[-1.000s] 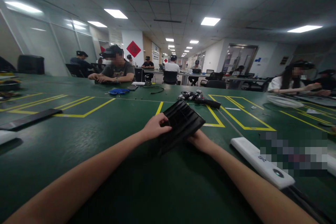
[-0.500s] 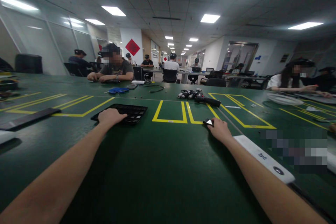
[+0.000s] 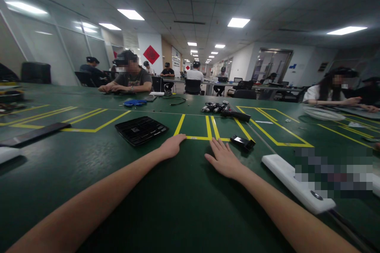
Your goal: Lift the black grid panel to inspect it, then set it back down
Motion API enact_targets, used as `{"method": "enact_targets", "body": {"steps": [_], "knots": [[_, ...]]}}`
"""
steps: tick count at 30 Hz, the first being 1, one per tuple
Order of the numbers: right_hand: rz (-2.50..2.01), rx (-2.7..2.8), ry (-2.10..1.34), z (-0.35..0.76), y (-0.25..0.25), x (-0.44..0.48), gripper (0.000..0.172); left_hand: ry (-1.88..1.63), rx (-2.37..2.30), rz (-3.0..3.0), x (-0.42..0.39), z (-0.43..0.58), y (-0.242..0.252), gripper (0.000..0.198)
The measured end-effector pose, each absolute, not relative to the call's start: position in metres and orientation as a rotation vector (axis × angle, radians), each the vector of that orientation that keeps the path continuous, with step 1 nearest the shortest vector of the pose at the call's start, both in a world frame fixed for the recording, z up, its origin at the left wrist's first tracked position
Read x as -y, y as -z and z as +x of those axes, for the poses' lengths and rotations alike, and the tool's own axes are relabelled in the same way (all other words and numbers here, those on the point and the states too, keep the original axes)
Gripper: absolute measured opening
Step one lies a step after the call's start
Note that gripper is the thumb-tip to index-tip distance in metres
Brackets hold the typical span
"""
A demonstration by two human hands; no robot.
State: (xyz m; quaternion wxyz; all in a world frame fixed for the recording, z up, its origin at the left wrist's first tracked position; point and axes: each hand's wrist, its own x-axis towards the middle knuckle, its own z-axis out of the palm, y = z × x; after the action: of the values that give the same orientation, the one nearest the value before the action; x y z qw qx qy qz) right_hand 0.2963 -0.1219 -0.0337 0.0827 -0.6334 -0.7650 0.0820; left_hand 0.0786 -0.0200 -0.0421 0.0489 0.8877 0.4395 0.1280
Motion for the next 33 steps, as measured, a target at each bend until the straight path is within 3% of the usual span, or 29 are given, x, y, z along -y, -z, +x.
{"method": "enact_targets", "body": {"steps": [4, 9, 17, 21, 25, 28, 33], "knots": [[-1.88, 2.384, -0.308, 0.291, 0.037, 0.127, 0.076, -0.37, -1.336, 2.731, 0.018, 0.074, 0.044, 0.047], [-1.812, 2.349, -0.21, 0.294, 0.036, 0.126, 0.07, -0.635, -1.259, 2.935, 0.045, 0.084, 0.031, 0.04], [-2.041, 1.884, 0.441, 0.347, 0.027, 0.11, 0.051, -0.35, -0.676, 2.953, 0.112, 0.111, 0.024, 0.033], [-2.286, 1.785, 0.376, 0.374, 0.037, 0.106, 0.046, -0.422, -0.863, 2.968, 0.104, 0.108, 0.017, 0.027], [-2.314, 1.832, 0.278, 0.38, 0.042, 0.103, 0.037, -0.519, -1.462, 2.944, 0.073, 0.094, 0.008, 0.028], [-2.326, 1.822, 0.28, 0.379, 0.041, 0.102, 0.036, -0.37, -1.781, 2.83, 0.049, 0.081, 0.009, 0.033], [-2.319, 1.826, 0.29, 0.378, 0.04, 0.101, 0.035, -0.29, -1.606, 2.803, 0.03, 0.07, 0.023, 0.021]]}}
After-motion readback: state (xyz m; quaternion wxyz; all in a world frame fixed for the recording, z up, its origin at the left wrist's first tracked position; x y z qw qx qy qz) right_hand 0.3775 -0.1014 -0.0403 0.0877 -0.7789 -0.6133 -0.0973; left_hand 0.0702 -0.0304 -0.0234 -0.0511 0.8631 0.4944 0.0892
